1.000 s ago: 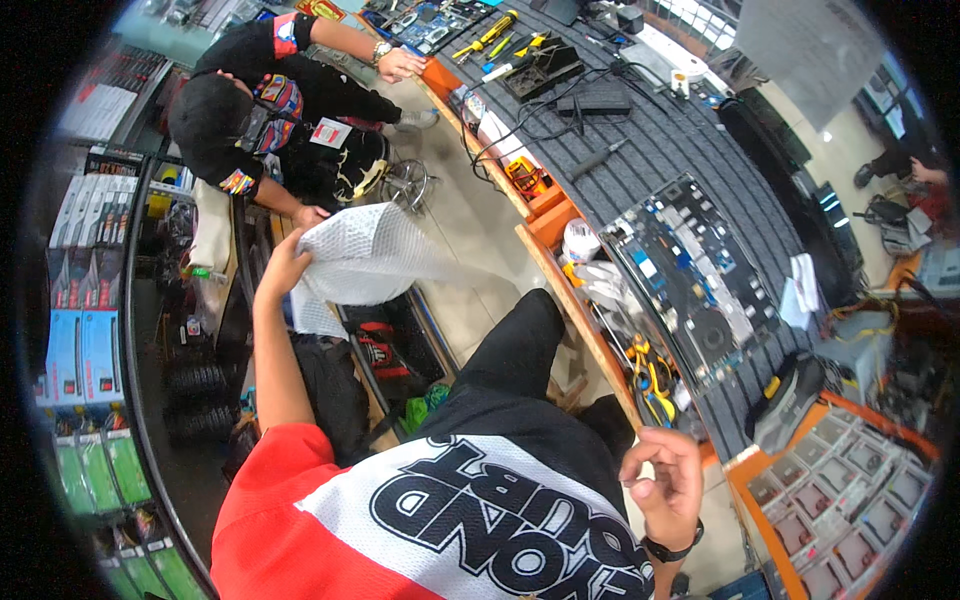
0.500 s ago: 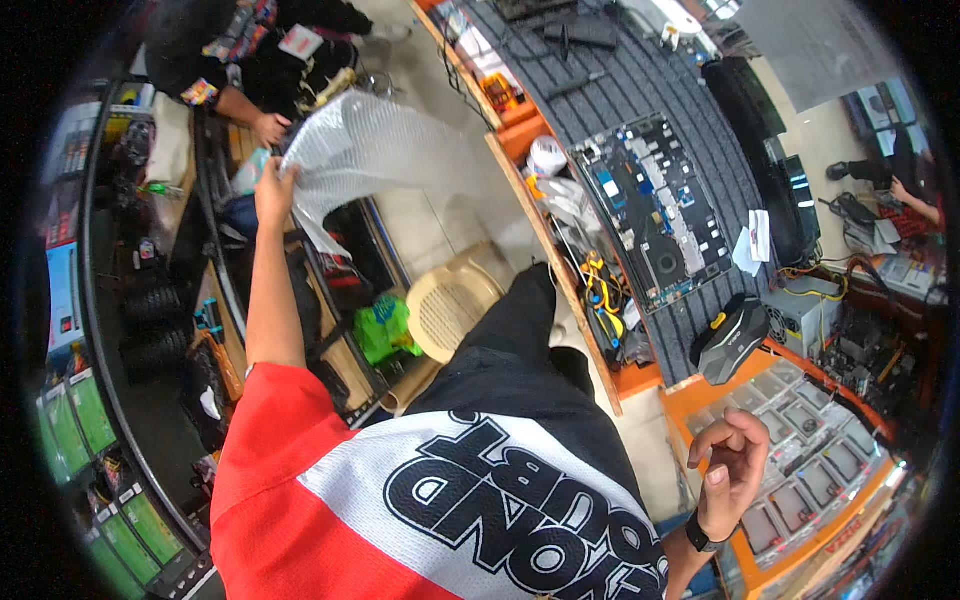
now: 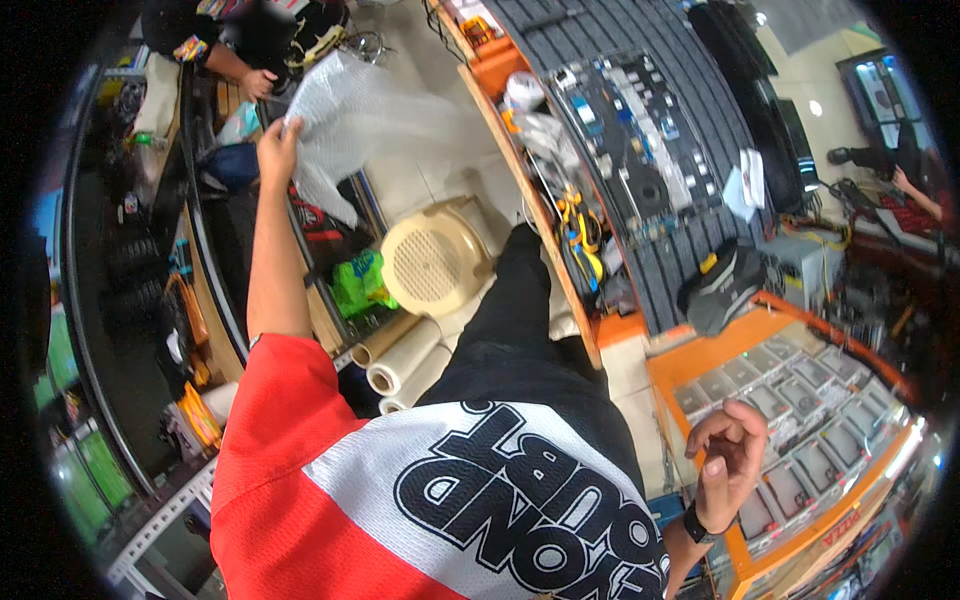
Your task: The person works on the internal components of an open laptop, moving small wires and components with a tool and their hands, then stands up to move a small stool and some bubble wrap before returning to work on the laptop.
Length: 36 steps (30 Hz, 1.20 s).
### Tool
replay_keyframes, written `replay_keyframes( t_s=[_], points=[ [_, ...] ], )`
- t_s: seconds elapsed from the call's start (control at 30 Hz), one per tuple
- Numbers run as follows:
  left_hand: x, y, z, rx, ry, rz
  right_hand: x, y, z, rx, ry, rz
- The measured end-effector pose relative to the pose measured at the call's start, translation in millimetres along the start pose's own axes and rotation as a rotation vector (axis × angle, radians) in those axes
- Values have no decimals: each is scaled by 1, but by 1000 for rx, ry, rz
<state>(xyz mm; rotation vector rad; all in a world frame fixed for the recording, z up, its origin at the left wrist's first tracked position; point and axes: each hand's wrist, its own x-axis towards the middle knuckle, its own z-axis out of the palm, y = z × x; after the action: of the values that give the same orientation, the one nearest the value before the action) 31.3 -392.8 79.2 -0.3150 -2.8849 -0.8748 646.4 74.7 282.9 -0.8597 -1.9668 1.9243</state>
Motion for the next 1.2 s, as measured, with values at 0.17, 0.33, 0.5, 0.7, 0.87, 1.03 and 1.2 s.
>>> replay_keyframes(
  t_s=[0.17,0.33,0.5,0.7,0.87,1.03,1.2],
  points=[
    [-113,81,-31,-103,134,64,-41,23,-18,10,-178,113],
    [-236,149,-90,-190,167,209,6,33,30,16,-574,228],
    [-338,175,-139,-70,61,436,88,76,130,165,-809,565],
    [-473,198,-94,22,-413,543,171,183,275,384,-935,840],
    [-545,160,-34,-199,-672,249,160,244,309,-110,-936,341],
    [-503,32,10,-471,-69,-482,106,159,268,-178,-1131,87],
    [-395,36,17,-965,-12,-608,62,146,221,-502,-941,-200]
  ],
)
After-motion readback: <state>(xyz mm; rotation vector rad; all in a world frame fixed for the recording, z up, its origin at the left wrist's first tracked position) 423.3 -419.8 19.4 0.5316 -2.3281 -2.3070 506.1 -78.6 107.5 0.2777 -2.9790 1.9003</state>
